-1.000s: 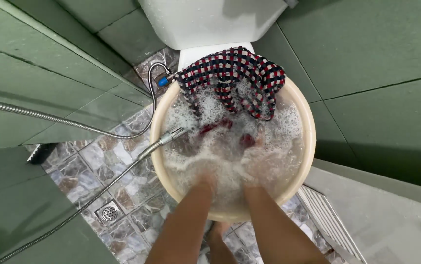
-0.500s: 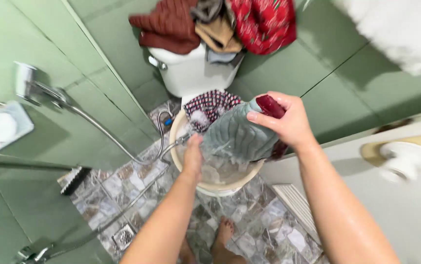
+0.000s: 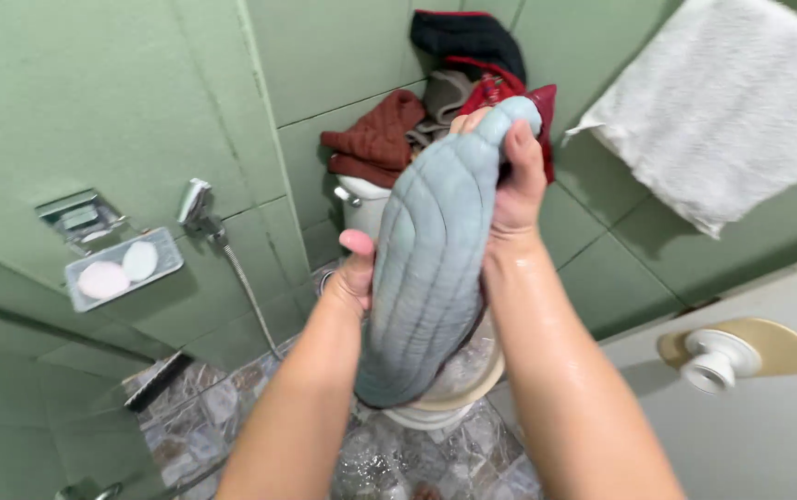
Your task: The person washes clothes by hand in a basin, using a handheld shower head to rinse the items and scrubbing them in soapy water before wringing them out.
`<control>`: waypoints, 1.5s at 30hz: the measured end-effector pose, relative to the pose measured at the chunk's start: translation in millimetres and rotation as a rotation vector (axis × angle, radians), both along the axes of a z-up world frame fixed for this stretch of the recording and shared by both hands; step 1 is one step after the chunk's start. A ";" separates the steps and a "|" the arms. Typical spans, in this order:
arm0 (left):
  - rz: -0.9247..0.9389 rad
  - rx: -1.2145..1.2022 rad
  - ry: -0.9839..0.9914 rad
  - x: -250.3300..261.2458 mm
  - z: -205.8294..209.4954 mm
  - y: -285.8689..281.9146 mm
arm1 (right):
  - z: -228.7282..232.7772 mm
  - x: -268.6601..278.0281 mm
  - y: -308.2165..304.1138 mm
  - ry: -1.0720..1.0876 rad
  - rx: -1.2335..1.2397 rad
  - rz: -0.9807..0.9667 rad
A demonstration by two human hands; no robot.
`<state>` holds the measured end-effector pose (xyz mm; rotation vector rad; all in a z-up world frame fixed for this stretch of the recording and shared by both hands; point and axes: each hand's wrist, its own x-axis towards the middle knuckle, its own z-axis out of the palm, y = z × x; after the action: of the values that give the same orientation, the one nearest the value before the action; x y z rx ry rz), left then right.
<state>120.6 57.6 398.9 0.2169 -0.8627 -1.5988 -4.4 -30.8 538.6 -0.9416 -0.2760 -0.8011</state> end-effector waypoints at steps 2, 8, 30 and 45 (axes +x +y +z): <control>0.026 0.040 0.158 -4.8 -20.9 8.6 | -30.1 33.7 16.3 0.059 0.262 -0.085; 0.030 0.340 0.202 13.1 -120.8 127.0 | -137.7 94.8 32.7 0.728 -0.073 -0.737; 0.501 0.700 -0.009 26.6 -175.9 289.2 | -233.0 103.7 106.9 0.959 -0.069 0.688; 0.800 0.763 -0.743 32.3 -119.9 286.9 | -306.4 23.8 205.0 0.878 0.180 -0.068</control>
<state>152.9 344.5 279.0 1.5626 -0.5245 -0.9790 19.4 174.2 232.2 -1.0466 0.5838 -0.4023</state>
